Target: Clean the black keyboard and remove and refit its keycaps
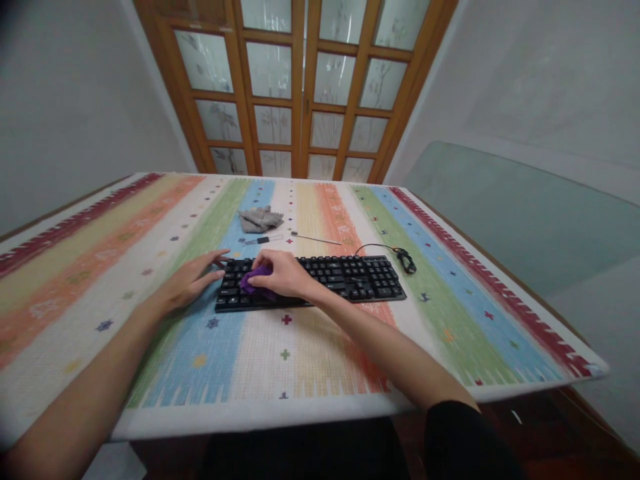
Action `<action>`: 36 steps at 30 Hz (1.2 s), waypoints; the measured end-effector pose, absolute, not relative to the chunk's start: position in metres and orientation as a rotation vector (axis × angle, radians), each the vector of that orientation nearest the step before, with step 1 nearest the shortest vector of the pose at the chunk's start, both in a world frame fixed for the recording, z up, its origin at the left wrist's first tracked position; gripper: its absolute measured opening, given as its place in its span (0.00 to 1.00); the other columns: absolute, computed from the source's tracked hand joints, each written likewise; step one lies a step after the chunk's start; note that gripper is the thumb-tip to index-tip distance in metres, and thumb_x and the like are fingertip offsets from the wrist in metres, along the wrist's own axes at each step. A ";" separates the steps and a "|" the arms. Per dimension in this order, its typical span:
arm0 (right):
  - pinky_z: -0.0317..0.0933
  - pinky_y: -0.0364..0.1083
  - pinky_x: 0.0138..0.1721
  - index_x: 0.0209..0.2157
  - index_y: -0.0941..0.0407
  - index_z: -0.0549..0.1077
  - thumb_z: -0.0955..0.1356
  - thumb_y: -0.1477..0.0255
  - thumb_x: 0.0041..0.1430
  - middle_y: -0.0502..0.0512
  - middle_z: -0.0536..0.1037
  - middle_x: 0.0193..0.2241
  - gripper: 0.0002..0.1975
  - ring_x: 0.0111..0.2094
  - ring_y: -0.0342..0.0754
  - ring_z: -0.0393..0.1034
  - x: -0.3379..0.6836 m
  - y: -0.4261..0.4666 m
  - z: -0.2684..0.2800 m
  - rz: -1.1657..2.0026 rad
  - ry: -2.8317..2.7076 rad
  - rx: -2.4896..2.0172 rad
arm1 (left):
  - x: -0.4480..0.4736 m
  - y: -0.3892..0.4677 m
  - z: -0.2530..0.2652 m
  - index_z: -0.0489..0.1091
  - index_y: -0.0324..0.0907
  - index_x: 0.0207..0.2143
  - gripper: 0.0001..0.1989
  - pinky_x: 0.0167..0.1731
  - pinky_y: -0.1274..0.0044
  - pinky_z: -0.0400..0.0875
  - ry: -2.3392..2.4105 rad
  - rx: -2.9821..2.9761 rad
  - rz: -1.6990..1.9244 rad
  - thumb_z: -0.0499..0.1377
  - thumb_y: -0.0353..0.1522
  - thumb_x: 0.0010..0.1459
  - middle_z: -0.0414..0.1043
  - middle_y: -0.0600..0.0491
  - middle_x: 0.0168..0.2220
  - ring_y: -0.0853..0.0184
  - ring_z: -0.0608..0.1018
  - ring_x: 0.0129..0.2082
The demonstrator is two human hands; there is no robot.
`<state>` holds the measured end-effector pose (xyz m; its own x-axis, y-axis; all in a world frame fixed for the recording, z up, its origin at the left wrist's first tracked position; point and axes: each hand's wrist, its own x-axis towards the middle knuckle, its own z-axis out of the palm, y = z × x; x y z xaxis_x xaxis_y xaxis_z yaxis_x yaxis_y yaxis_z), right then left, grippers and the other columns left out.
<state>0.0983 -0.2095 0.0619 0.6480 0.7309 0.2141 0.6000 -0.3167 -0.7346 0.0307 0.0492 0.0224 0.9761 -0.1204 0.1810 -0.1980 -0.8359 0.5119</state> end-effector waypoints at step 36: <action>0.52 0.42 0.31 0.24 0.57 0.70 0.72 0.78 0.45 0.45 0.68 0.22 0.07 0.27 0.42 0.60 0.086 -0.151 0.055 0.018 -0.950 -2.213 | 0.030 0.050 0.024 0.61 0.37 0.65 0.35 0.61 0.58 0.62 -0.222 2.499 0.178 0.49 0.49 0.62 0.75 0.41 0.56 0.49 0.75 0.58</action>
<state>0.0859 -0.1512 0.0554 0.7288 0.6365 0.2524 0.6267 -0.4716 -0.6204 0.0296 0.0502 0.0238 0.9768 -0.1175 0.1789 -0.2003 -0.7961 0.5710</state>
